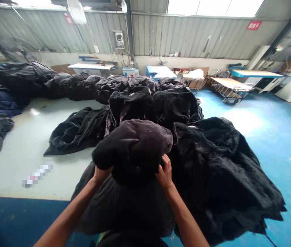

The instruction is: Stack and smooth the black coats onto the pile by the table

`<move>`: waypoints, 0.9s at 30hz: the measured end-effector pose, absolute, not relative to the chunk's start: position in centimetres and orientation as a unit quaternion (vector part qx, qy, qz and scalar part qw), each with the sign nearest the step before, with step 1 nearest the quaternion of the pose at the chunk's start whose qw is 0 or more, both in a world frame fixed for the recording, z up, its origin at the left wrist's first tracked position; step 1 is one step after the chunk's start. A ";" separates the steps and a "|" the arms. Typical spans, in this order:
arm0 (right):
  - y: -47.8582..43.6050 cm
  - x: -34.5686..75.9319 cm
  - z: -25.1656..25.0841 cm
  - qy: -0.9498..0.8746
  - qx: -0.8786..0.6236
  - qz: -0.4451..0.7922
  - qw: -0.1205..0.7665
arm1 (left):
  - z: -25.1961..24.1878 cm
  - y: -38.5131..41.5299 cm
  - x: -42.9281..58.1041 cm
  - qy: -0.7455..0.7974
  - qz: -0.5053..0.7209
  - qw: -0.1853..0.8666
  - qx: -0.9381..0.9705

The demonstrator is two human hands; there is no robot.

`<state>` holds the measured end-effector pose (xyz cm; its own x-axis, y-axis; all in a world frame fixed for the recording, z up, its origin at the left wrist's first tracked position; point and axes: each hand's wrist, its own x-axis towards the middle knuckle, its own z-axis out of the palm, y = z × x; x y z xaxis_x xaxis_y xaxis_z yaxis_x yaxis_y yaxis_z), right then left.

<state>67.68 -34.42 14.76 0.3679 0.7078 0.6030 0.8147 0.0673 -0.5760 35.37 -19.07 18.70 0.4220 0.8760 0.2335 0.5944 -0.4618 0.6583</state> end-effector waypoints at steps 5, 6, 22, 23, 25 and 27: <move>-39.2 67.7 15.6 -0.572 -0.694 -0.094 0.427 | 17.8 -23.6 31.0 0.529 0.405 0.201 0.719; -39.4 68.1 17.2 -0.572 -0.693 -0.102 0.426 | 18.9 -23.6 30.3 0.518 0.422 0.178 0.722; -32.9 65.6 15.5 -0.721 -0.690 0.050 0.037 | 17.3 -22.2 39.2 0.388 0.011 0.169 0.906; -33.0 65.8 15.4 -0.720 -0.691 0.047 0.047 | 17.2 -22.2 39.4 0.391 0.021 0.170 0.904; -33.1 66.4 16.1 -0.721 -0.689 0.042 0.062 | 18.2 -21.5 39.7 0.389 0.048 0.170 0.904; -32.9 67.3 17.6 -0.725 -0.682 0.011 0.095 | 20.1 -20.3 39.7 0.367 0.102 0.141 0.914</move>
<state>67.35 -32.87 17.59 -0.0506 0.9913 0.1217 0.9870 0.0682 -0.1455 39.67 -20.32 20.08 0.7103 0.6990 0.0825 0.6415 -0.6911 0.3328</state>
